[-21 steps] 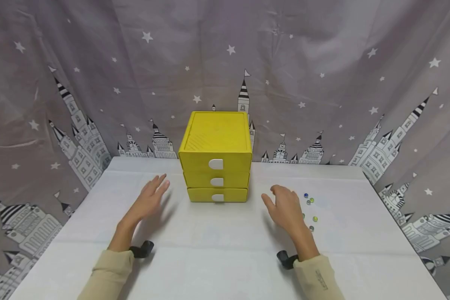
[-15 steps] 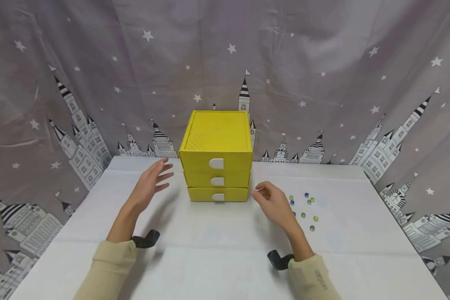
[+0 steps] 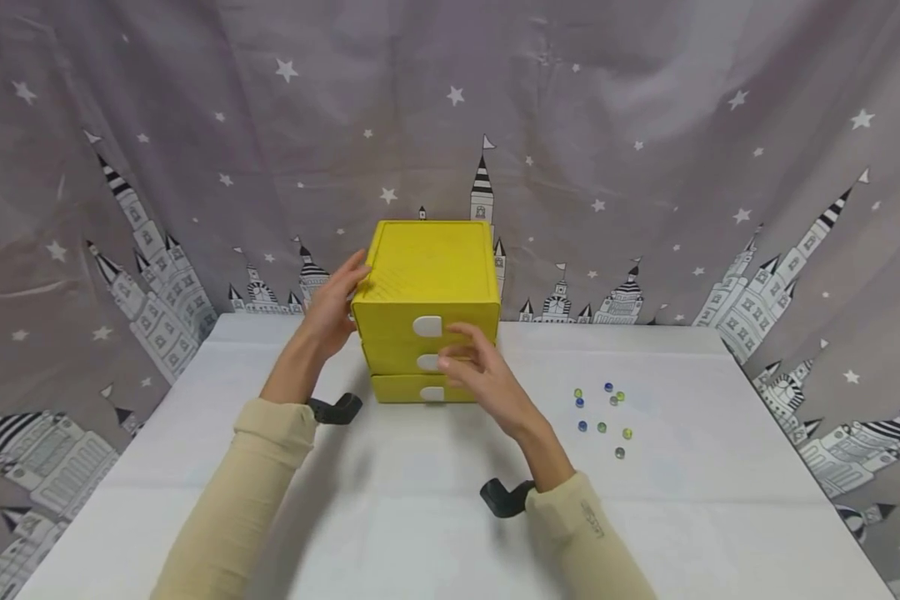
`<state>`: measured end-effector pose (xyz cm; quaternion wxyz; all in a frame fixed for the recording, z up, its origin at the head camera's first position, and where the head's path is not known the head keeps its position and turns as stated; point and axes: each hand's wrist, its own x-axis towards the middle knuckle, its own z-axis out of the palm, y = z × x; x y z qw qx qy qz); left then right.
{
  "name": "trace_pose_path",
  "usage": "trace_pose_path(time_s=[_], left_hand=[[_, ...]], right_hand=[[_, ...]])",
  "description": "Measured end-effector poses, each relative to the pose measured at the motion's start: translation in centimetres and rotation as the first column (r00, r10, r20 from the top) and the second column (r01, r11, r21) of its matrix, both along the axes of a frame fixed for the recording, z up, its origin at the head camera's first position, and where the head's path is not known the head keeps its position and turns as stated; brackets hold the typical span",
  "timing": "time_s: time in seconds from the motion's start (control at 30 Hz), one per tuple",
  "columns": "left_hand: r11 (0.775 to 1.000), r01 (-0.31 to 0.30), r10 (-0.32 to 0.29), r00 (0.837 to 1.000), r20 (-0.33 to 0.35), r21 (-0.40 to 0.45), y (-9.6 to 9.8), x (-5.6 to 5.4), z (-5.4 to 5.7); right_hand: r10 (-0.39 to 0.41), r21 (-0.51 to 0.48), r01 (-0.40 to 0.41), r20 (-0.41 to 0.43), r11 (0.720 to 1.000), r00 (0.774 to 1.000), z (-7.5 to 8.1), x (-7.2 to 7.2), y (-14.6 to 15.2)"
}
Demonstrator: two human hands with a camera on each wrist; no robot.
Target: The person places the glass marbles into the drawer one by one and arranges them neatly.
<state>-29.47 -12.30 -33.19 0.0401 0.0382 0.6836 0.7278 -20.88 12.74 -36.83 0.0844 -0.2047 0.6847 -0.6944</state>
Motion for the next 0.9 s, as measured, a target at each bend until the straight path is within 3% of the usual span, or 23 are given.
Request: trace_pose_path(time_s=[0.3,0.9], left_hand=[[0.998,0.02,-0.018,1.0,0.024,-0.064,0.4,-0.8,-0.2],[0.996,-0.008,0.014,0.998,0.067,-0.087,0.2,-0.9,0.0]], right_hand=[[0.078,-0.05,-0.077,0.029,0.996,0.997,0.4,-0.9,-0.7],[0.048,-0.026,-0.047,0.027,0.999,0.998,1.0,-2.3,-1.5]])
